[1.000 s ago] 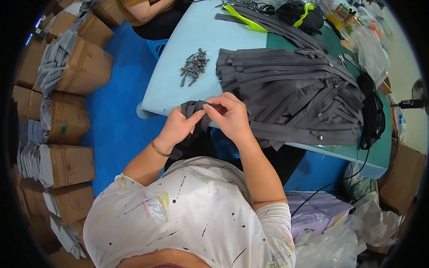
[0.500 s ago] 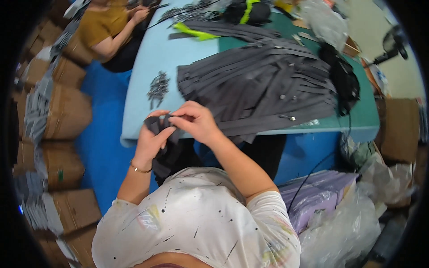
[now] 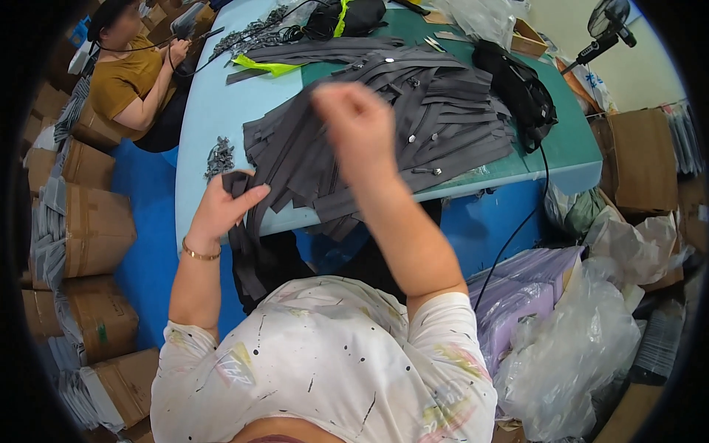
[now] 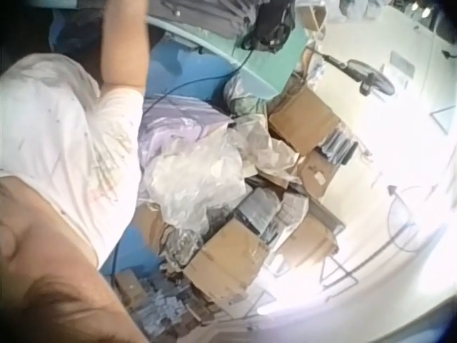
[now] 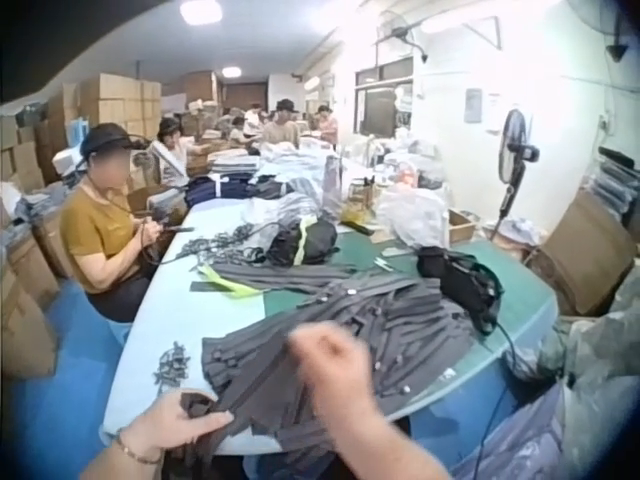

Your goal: The person is manually attaching zipper sliders to lengths of zipper tape at a workshop table.

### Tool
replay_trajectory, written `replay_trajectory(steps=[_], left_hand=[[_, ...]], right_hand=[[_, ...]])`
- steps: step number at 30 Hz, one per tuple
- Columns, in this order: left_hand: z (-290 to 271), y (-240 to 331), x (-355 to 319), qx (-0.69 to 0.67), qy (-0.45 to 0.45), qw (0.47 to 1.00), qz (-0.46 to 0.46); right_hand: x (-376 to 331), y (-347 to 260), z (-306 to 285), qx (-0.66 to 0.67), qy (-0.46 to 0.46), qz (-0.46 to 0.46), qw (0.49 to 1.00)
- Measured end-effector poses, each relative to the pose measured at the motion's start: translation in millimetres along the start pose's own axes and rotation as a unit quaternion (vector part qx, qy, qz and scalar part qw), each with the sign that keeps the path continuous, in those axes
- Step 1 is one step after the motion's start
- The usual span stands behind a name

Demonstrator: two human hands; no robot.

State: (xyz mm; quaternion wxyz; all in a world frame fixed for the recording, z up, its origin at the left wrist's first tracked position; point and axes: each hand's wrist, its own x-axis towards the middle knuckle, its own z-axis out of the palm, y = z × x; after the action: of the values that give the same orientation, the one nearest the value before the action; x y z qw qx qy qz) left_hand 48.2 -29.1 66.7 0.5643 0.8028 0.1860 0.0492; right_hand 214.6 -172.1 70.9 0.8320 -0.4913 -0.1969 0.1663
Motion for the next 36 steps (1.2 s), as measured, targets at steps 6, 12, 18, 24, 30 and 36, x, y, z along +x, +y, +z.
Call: replay_trajectory(steps=[6, 12, 18, 24, 30, 36], left_hand=[[8.8, 26.8, 64.0, 0.041, 0.036, 0.993, 0.107], [13.8, -5.2, 93.8, -0.026, 0.161, 0.975, 0.149], [20.3, 5.9, 33.4, -0.134, 0.048, 0.99, -0.003], [18.3, -15.3, -0.8, -0.11, 0.028, 0.993, -0.016], [14.9, -56.9, -31.0, -0.352, 0.027, 0.936, -0.002], [19.5, -71.4, -45.3, -0.124, 0.147, 0.981, -0.005]], right_hand=[[102.3, -39.7, -77.0, 0.057, 0.123, -0.088, 0.987], [141.1, -33.6, -151.4, -0.224, 0.249, -0.111, 0.936], [15.1, 3.5, -24.4, -0.196, -0.142, -0.082, 0.967], [-30.9, 57.7, 25.1, -0.203, -0.236, -0.012, 0.95], [-48.6, 83.3, 30.9, -0.116, -0.201, 0.038, 0.972], [-77.2, 86.2, 51.4, -0.194, -0.251, 0.065, 0.946]])
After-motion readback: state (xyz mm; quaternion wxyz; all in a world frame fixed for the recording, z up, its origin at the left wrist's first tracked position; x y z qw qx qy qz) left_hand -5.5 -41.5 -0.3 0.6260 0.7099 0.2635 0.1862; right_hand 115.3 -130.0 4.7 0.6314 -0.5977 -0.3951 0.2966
